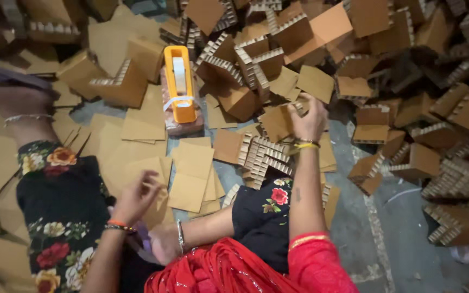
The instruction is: The person sits on the floor and assembles small cardboard boxes by folding the flaps and securing them with adhesive tape from a yellow dispenser. The person repeatedly picks up flat cardboard pieces, folds them into box shapes, and applies tape to the seams.
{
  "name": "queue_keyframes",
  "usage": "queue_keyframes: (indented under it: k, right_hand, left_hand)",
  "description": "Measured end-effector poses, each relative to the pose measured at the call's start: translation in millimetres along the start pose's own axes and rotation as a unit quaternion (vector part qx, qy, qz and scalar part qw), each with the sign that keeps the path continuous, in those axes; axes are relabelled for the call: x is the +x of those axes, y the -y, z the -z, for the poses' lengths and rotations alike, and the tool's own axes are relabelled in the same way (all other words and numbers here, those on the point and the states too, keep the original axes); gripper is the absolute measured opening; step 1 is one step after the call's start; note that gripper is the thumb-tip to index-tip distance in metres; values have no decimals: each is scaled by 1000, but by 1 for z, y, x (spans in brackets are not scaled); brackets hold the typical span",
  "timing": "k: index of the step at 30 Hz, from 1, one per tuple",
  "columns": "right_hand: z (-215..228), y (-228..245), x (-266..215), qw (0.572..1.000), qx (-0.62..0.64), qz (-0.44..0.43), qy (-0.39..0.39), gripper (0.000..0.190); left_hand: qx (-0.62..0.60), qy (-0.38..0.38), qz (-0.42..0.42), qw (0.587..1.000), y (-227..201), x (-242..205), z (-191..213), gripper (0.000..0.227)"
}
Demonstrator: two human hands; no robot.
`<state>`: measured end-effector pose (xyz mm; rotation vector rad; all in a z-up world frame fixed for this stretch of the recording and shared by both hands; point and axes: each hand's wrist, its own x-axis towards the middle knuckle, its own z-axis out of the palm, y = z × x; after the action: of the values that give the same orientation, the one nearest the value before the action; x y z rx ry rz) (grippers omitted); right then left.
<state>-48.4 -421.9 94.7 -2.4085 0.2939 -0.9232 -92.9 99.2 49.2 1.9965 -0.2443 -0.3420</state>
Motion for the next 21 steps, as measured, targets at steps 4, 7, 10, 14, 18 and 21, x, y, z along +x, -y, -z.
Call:
queue_keyframes:
  k: [4,7,10,14,18,21]
  right_hand:
    - [-2,-59,-17,969,-197,-131,73,53]
    - [-7,-77,-29,977,-15,-212,-5,34]
    - [0,-59,-14,955,126,-168,-211,40]
    - [-17,32,-25,942,321,-97,-8,40]
    - [-50,143,-62,958,110,90,249,39]
    - [-59,173,-76,936,39,85,339,36]
  left_hand:
    - [122,101,46,986,9,-1,-18,35]
    - [131,118,15,984,9,2,-26,31]
    - [117,115,-5,987,13,9,-28,30]
    - [135,58,3,989,42,12,-43,22]
    - [159,-41,-19,986,89,52,-68,16]
    - [204,-6,16,979,97,61,-88,34]
